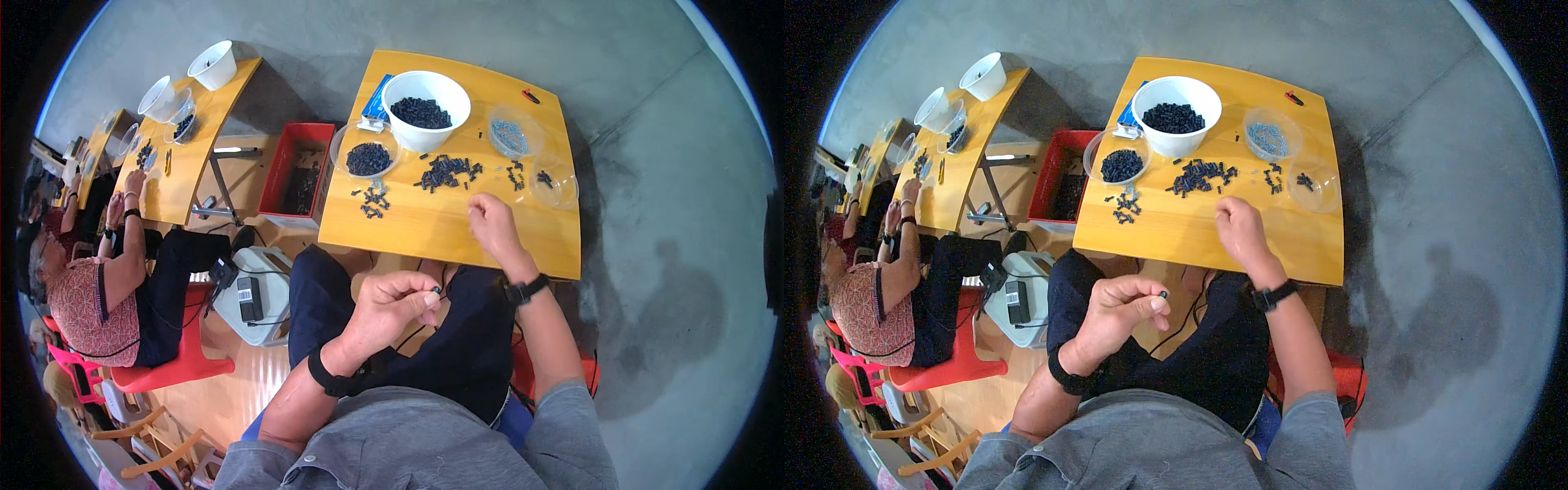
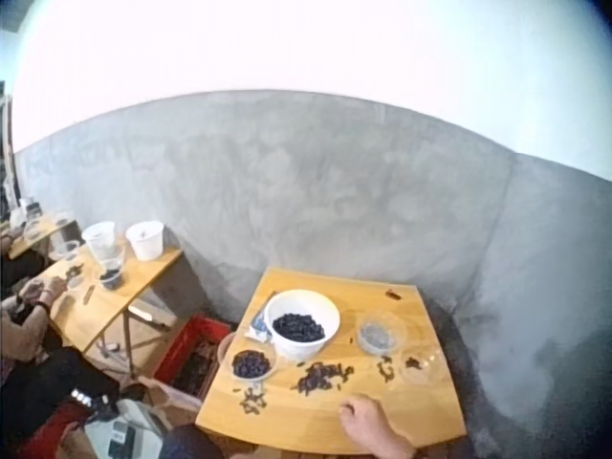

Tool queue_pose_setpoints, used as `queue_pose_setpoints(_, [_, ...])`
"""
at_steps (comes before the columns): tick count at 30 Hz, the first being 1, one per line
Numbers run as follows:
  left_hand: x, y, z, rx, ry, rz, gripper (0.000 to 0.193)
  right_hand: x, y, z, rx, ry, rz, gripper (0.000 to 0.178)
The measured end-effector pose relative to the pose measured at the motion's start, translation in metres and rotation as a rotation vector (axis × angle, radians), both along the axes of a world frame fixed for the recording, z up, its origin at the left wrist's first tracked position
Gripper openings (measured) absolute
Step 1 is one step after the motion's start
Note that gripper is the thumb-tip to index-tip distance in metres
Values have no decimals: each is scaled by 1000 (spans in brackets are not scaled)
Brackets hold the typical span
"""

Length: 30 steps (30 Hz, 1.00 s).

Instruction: The person picks up a black plastic piece and a metal pin, inserts the pin into the piece, and places the assembled unit on the table, repeating the process several times.

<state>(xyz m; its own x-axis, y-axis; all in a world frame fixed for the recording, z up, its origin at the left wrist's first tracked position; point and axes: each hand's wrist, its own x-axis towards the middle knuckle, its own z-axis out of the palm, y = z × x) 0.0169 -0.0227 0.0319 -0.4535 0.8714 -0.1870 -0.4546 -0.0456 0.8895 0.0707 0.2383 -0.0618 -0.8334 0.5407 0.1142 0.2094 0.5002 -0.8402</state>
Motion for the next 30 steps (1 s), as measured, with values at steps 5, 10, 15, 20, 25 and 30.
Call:
queue_pose_setpoints(5, [-2, -5, -3, -11, -11, 19, 6, -26, 30, -19, 424, -85, -137, 12])
queue_pose_setpoints(10, [-8, -6, -11, -31, -11, 45, 6, -45, 26, -15, 446, -220, -175, 14])
queue_pose_setpoints(15, [-10, -1, -14, -47, 3, 41, 8, -46, 25, -19, 520, -297, -198, 15])
queue_pose_setpoints(20, [-11, 1, -15, -42, -14, 70, 8, -40, 16, -15, 547, -355, -223, 14])
queue_pose_setpoints(25, [-9, -1, -11, -42, 40, 86, 8, -39, 17, -19, 583, -361, -196, 12])
queue_pose_setpoints(30, [-6, -1, -7, 5, 39, 111, 9, -22, 17, -16, 446, -96, -207, 14])
